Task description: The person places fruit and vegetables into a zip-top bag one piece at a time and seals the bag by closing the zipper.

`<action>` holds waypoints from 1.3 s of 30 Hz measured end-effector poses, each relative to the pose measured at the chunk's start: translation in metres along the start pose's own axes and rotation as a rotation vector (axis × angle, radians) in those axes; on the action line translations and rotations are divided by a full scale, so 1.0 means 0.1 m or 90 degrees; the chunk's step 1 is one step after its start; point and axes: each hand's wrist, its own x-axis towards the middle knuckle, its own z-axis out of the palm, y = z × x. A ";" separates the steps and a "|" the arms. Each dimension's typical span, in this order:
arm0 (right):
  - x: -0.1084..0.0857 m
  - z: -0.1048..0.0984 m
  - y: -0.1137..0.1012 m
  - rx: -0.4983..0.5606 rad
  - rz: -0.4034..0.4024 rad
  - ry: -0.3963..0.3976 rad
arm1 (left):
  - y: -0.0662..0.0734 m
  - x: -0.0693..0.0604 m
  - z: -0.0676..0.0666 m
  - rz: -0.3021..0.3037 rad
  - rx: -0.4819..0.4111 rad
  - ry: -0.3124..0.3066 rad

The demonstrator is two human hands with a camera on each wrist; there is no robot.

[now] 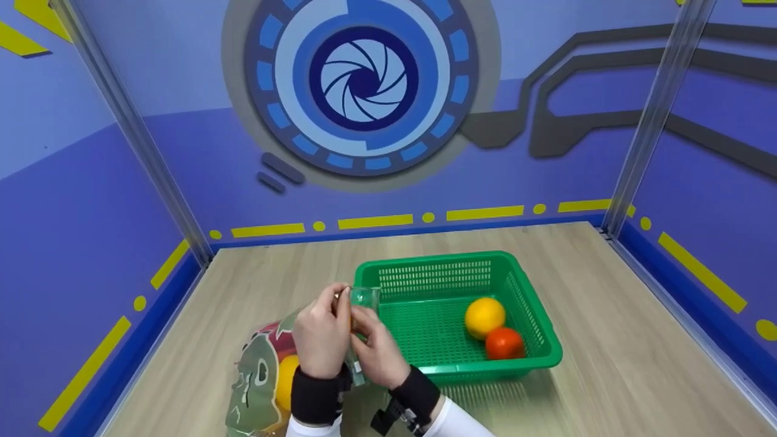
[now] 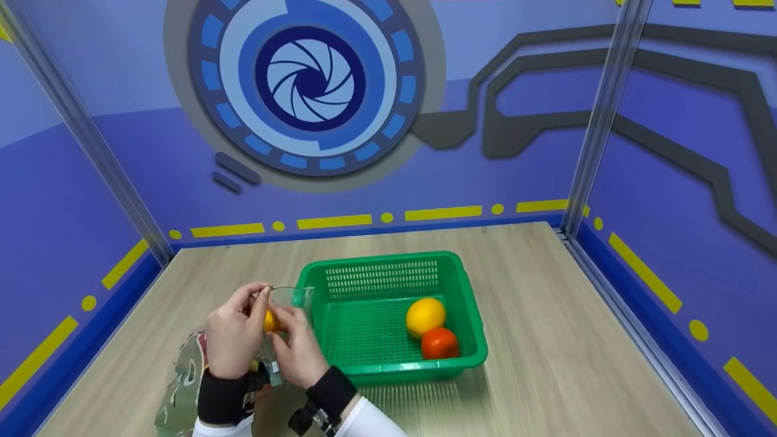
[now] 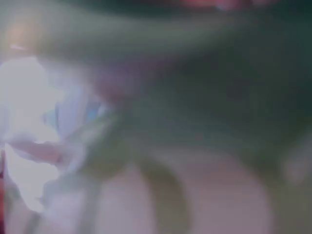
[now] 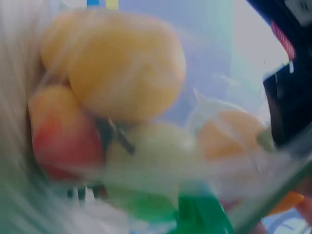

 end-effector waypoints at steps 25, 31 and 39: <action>-0.04 -0.03 -0.11 0.120 0.118 -0.227 | 0.00 0.00 -0.01 -0.005 -0.017 0.001; -0.04 -0.04 -0.12 0.097 0.121 -0.213 | -0.01 0.01 -0.02 -0.026 -0.026 -0.014; -0.03 -0.11 -0.16 0.104 0.167 -0.202 | -0.01 0.01 -0.04 -0.021 -0.032 -0.011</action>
